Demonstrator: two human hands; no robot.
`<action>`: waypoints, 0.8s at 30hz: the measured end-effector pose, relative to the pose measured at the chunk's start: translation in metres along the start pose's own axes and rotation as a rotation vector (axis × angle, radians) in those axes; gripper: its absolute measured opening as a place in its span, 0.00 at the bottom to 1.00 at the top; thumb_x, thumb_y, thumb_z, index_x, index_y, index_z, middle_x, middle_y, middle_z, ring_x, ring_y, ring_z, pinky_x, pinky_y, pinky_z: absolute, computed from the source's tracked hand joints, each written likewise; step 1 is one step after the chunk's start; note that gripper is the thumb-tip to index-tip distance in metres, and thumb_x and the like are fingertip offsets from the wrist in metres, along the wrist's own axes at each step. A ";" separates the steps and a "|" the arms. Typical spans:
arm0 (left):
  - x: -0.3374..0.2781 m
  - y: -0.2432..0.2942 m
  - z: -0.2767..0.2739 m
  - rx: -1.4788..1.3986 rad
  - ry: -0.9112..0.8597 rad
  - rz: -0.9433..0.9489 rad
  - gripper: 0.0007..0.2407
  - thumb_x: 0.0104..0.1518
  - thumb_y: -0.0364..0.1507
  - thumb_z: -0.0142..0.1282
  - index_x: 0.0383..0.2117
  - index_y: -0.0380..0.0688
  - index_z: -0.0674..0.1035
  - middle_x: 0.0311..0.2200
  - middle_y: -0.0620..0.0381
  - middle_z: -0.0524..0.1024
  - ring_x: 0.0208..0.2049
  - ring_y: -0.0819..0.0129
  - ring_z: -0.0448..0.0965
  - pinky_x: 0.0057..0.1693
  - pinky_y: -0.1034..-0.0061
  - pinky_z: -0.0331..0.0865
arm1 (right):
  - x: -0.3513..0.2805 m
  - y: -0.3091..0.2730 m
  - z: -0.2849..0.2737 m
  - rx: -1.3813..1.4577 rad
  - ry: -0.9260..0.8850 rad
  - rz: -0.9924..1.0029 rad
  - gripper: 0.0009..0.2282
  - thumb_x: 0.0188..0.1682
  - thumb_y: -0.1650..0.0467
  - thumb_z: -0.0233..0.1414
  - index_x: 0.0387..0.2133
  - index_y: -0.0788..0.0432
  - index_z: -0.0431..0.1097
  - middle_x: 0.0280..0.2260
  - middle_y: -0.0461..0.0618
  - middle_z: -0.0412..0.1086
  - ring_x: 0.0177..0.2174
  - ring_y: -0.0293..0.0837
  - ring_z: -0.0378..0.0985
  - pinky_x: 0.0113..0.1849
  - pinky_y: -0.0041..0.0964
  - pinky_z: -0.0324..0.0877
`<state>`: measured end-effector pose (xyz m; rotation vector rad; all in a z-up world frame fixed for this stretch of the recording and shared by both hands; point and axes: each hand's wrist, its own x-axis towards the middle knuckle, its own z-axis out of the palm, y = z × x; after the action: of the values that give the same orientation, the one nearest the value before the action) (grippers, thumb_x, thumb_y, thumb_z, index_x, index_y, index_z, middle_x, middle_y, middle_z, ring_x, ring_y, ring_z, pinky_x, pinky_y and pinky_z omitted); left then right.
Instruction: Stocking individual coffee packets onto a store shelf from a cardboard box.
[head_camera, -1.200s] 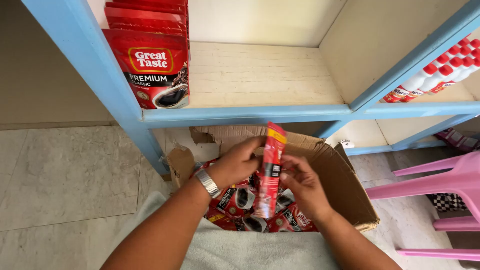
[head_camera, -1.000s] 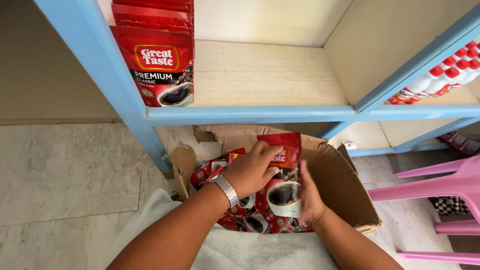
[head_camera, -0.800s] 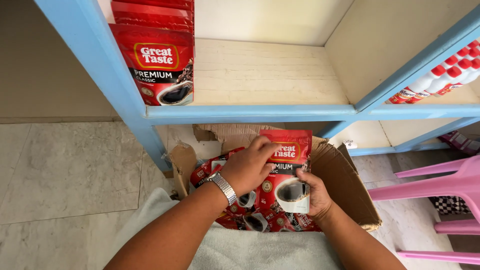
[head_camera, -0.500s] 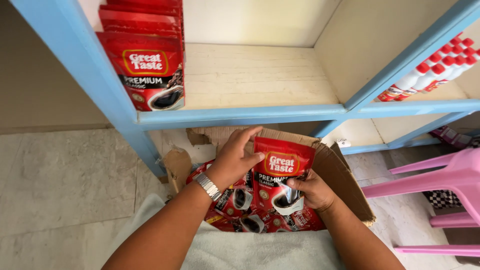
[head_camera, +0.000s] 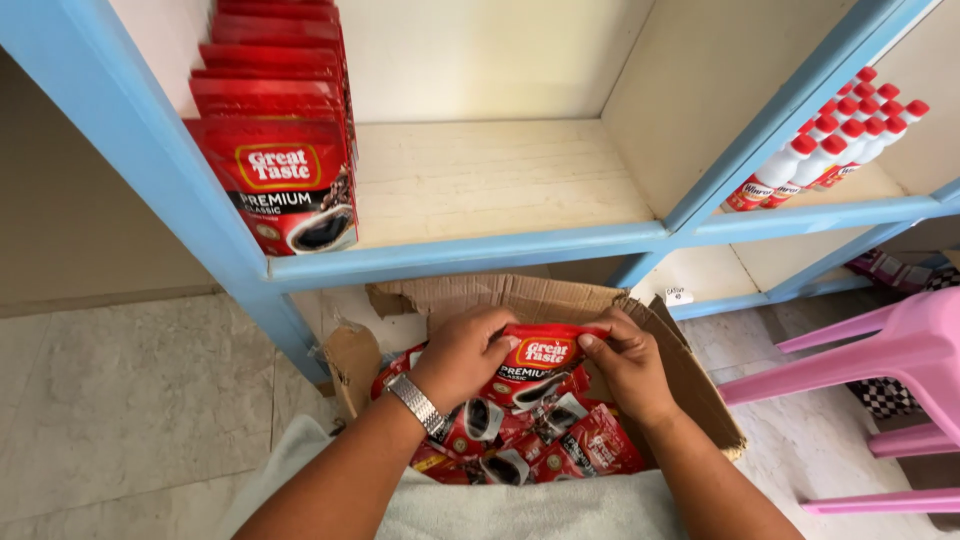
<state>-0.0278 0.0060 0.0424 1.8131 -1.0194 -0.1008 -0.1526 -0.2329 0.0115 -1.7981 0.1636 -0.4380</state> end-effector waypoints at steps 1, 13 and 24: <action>0.000 0.002 -0.001 0.006 0.002 0.009 0.05 0.57 0.27 0.59 0.36 0.42 0.79 0.33 0.51 0.79 0.35 0.56 0.80 0.42 0.65 0.74 | 0.000 0.002 0.000 0.002 0.003 -0.011 0.03 0.51 0.76 0.56 0.34 0.66 0.77 0.34 0.44 0.66 0.35 0.35 0.72 0.40 0.29 0.70; -0.003 0.010 -0.001 0.252 -0.121 -0.001 0.04 0.59 0.29 0.55 0.34 0.44 0.77 0.34 0.54 0.78 0.35 0.52 0.80 0.40 0.58 0.73 | 0.002 -0.019 -0.005 -0.265 -0.094 -0.204 0.04 0.47 0.77 0.58 0.33 0.64 0.79 0.28 0.46 0.69 0.31 0.38 0.72 0.33 0.32 0.70; -0.003 0.017 0.001 0.284 -0.102 0.017 0.02 0.59 0.27 0.54 0.33 0.43 0.75 0.34 0.53 0.78 0.34 0.53 0.81 0.40 0.58 0.73 | 0.002 -0.022 0.001 -0.245 -0.107 -0.213 0.02 0.49 0.77 0.54 0.32 0.65 0.74 0.32 0.47 0.68 0.31 0.38 0.75 0.33 0.30 0.73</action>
<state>-0.0401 0.0052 0.0541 2.0730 -1.1673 -0.0394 -0.1531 -0.2262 0.0326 -2.0851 -0.0523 -0.4877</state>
